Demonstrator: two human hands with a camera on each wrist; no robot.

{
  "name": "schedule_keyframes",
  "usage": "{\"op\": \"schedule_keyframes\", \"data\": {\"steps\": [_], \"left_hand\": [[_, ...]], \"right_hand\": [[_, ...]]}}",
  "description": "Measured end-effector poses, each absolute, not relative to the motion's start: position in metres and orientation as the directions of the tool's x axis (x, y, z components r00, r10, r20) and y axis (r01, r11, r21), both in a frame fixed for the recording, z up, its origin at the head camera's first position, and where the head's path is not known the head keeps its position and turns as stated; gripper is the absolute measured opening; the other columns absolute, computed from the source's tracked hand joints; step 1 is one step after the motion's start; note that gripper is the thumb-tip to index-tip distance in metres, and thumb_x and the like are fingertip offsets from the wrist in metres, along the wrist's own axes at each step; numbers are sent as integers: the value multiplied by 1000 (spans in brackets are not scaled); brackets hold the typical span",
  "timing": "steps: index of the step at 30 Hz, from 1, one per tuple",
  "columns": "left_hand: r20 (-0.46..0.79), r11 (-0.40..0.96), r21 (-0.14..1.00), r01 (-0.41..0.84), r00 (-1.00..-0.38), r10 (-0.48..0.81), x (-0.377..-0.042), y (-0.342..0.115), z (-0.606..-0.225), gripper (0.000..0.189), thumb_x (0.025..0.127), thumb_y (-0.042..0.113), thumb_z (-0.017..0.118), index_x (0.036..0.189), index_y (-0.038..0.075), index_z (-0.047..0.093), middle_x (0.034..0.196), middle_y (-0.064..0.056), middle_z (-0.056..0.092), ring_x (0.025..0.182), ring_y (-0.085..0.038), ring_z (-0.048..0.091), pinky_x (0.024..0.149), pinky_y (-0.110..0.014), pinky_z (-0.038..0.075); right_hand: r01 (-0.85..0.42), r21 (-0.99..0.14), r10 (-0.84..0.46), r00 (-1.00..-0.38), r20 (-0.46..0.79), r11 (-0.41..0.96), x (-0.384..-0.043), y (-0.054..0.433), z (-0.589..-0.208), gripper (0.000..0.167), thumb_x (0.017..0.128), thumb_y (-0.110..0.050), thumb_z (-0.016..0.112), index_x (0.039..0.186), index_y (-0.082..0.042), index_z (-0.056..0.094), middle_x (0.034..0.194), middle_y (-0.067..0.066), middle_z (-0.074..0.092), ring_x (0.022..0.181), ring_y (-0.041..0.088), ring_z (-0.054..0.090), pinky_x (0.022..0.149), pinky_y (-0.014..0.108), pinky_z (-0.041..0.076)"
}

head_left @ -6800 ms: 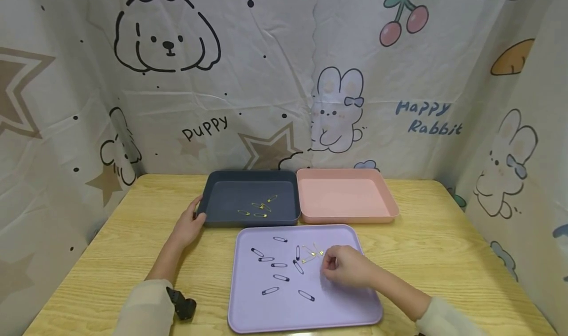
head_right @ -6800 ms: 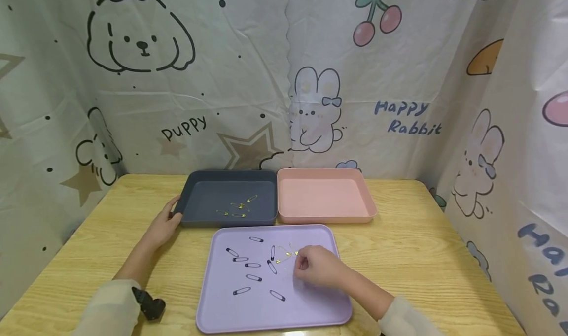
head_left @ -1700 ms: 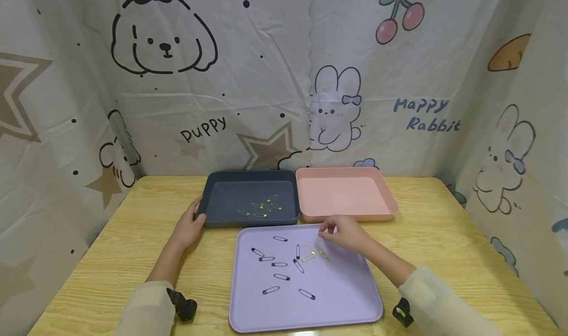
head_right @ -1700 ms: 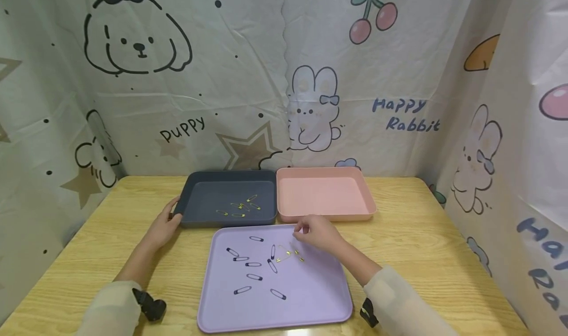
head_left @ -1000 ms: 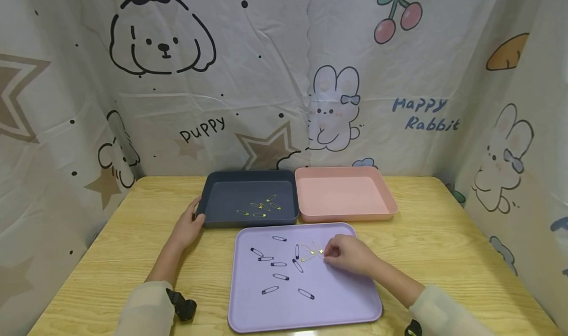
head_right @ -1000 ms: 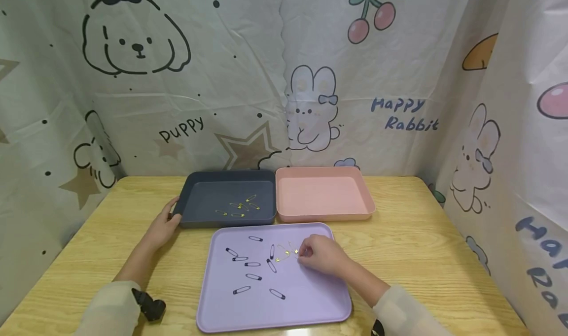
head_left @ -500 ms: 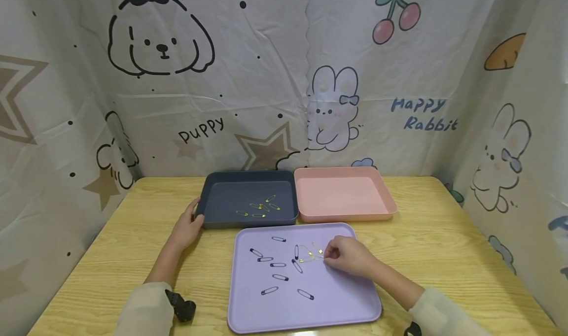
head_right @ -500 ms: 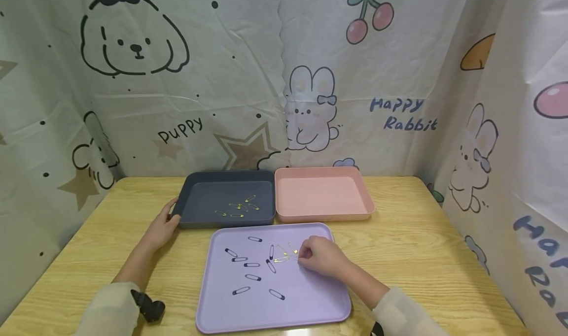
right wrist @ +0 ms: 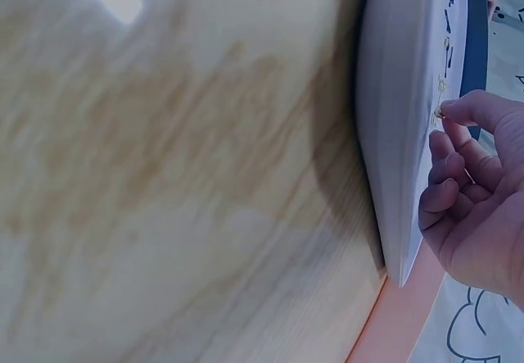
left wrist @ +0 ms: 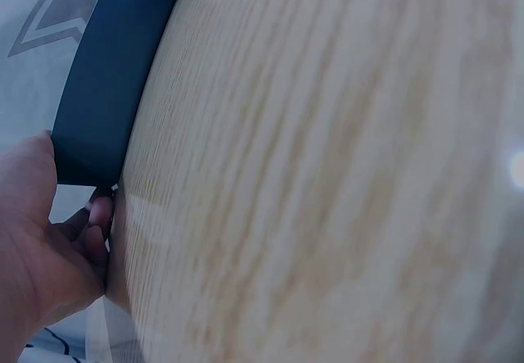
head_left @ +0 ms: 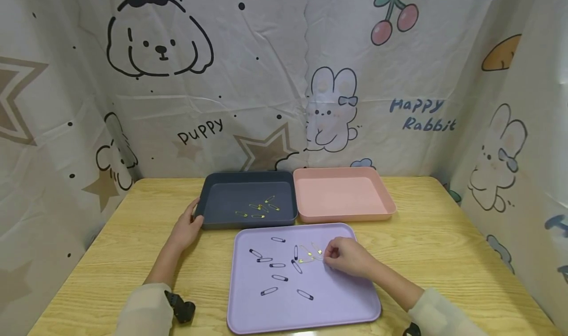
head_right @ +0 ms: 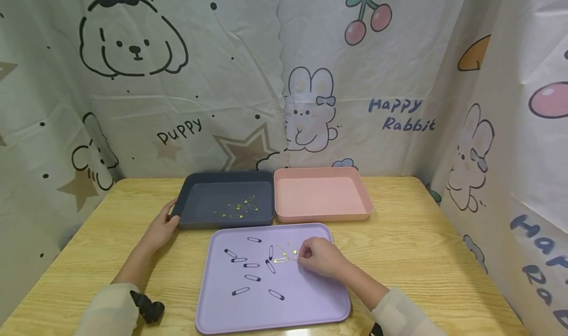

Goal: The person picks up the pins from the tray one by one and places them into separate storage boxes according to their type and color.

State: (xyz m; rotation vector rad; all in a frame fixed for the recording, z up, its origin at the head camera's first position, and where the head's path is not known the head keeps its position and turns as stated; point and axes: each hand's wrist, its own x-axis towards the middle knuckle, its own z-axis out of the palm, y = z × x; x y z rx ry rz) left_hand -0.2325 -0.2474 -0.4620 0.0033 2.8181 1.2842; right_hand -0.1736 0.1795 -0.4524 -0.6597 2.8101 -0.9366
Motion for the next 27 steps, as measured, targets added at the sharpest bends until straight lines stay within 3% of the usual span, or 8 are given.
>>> {"op": "schedule_keyframes", "data": {"steps": [12, 20, 27], "left_hand": [[-73, 656, 753, -48, -997, 10, -230, -246, -458, 60, 98, 21, 31, 152, 12, 6, 146, -33, 24, 134, -46, 28, 107, -58, 25], [-68, 657, 752, -44, -998, 11, -231, -247, -460, 60, 98, 21, 31, 152, 12, 6, 147, -32, 24, 134, -45, 29, 107, -57, 25], [-62, 653, 756, -40, -998, 11, -231, -247, -461, 60, 97, 20, 32, 152, 12, 7, 147, -32, 24, 133, -44, 30, 107, -57, 25]], "right_hand": [[-384, -582, -418, -905, 82, 717, -184, 179, -436, 8, 76, -8, 65, 70, -14, 64, 67, -7, 55, 63, 2, 45, 60, 19, 39], [-408, -587, -415, -900, 132, 700, -200, 175, -426, 8, 78, -9, 65, 71, -12, 65, 69, -5, 56, 65, 5, 46, 59, 19, 40], [-341, -614, -353, -929, 107, 712, -217, 166, -415, 6, 80, -11, 65, 74, -9, 66, 71, -2, 58, 67, 10, 48, 60, 20, 40]]}}
